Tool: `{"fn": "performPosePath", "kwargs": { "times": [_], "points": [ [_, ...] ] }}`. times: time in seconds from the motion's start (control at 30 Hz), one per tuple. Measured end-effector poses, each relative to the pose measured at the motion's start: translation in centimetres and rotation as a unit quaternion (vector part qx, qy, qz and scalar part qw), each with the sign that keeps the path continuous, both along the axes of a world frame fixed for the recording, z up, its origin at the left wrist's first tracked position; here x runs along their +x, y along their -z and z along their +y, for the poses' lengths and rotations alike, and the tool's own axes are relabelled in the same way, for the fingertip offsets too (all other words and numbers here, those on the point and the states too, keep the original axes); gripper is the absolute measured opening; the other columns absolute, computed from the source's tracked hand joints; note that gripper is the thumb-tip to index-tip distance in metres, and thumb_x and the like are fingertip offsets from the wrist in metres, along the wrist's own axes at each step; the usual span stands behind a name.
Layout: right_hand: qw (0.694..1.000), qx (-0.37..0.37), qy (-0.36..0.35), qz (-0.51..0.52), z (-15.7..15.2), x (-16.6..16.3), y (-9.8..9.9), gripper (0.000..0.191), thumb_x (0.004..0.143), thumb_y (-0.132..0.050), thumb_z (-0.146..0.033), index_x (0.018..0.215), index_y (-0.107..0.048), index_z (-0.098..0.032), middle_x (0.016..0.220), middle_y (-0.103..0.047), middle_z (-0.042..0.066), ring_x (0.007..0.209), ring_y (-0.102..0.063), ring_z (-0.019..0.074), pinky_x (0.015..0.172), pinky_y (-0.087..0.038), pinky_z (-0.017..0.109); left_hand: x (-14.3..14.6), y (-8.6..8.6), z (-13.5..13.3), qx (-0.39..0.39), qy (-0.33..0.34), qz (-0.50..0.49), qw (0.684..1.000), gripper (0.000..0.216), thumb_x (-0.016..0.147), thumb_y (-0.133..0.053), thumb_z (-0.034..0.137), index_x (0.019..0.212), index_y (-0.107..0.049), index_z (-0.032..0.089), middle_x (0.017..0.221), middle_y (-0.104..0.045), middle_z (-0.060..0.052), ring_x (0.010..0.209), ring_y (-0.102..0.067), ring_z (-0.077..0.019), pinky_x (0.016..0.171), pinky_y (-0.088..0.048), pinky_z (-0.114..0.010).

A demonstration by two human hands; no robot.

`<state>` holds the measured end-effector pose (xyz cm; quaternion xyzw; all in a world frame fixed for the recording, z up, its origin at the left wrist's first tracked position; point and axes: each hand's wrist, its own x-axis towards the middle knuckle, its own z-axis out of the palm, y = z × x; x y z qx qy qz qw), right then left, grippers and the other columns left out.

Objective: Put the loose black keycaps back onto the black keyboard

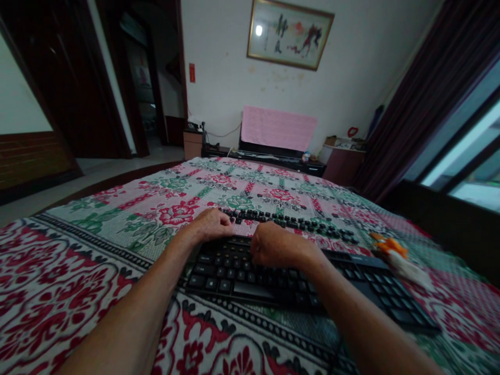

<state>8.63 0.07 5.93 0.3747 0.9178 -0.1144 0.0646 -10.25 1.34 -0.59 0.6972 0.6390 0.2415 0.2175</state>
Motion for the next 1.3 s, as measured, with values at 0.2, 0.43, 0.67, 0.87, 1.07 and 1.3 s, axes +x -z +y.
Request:
{"fn": "performPosePath", "kwargs": {
  "times": [0.2, 0.43, 0.67, 0.87, 1.07, 1.3],
  "points": [
    [0.997, -0.055, -0.005, -0.054, 0.8, -0.9, -0.1, 0.017, 0.057, -0.055, -0.02, 0.068, -0.065, -0.012, 0.064, -0.064, 0.006, 0.056, -0.056, 0.0133, 0.047, -0.04, 0.02, -0.1, 0.2, 0.2, -0.002, -0.001, 0.014, 1.0, 0.027, 0.055, -0.048, 0.037, 0.06, -0.062, 0.014, 0.052, -0.052, 0.002, 0.051, -0.045, -0.0096, 0.046, -0.03, -0.019],
    [0.991, -0.108, 0.01, -0.082, 1.7, -0.7, -0.1, 0.02, 0.055, -0.057, -0.024, 0.069, -0.065, -0.012, 0.06, -0.062, 0.004, 0.049, -0.051, 0.0097, 0.046, -0.038, 0.019, -0.3, 0.6, 0.4, -0.003, 0.0, 0.011, 1.0, 0.028, 0.055, -0.05, 0.04, 0.059, -0.061, 0.014, 0.052, -0.053, 0.002, 0.051, -0.047, -0.0104, 0.043, -0.029, -0.018],
    [0.982, -0.111, -0.051, 0.144, 1.8, 2.9, 2.8, 0.022, 0.064, -0.047, -0.028, 0.068, -0.063, -0.013, 0.053, -0.049, -0.003, 0.047, -0.038, 0.0049, 0.043, -0.029, 0.015, -0.2, 0.2, 0.0, 0.001, 0.009, 0.015, 1.0, 0.027, 0.055, -0.051, 0.038, 0.063, -0.062, 0.015, 0.056, -0.057, 0.001, 0.055, -0.05, -0.0114, 0.048, -0.033, -0.019],
    [0.988, -0.085, -0.017, 0.124, 1.3, 2.4, 2.8, 0.021, 0.061, -0.045, -0.024, 0.065, -0.063, -0.013, 0.05, -0.049, -0.002, 0.046, -0.039, 0.0057, 0.04, -0.027, 0.016, -0.3, 0.2, 0.2, -0.004, 0.008, 0.017, 1.0, 0.028, 0.055, -0.051, 0.039, 0.062, -0.062, 0.015, 0.056, -0.057, 0.001, 0.054, -0.049, -0.011, 0.048, -0.034, -0.019],
    [0.996, -0.026, -0.001, 0.084, 0.3, 1.4, 1.7, 0.021, 0.058, -0.046, -0.019, 0.066, -0.065, -0.015, 0.055, -0.058, 0.002, 0.05, -0.048, 0.0096, 0.042, -0.031, 0.018, -0.2, 0.2, 0.2, -0.001, 0.001, 0.016, 1.0, 0.027, 0.055, -0.05, 0.038, 0.062, -0.063, 0.015, 0.054, -0.055, 0.002, 0.052, -0.048, -0.0105, 0.046, -0.032, -0.019],
    [0.999, -0.029, -0.008, -0.044, 0.6, -0.8, -0.2, 0.017, 0.055, -0.053, -0.017, 0.065, -0.065, -0.012, 0.061, -0.062, 0.006, 0.051, -0.051, 0.0115, 0.044, -0.034, 0.02, -0.2, 0.2, 0.2, 0.001, 0.001, 0.026, 1.0, 0.027, 0.055, -0.05, 0.037, 0.061, -0.062, 0.014, 0.05, -0.052, 0.003, 0.05, -0.045, -0.0096, 0.044, -0.03, -0.018]
  ]
}}
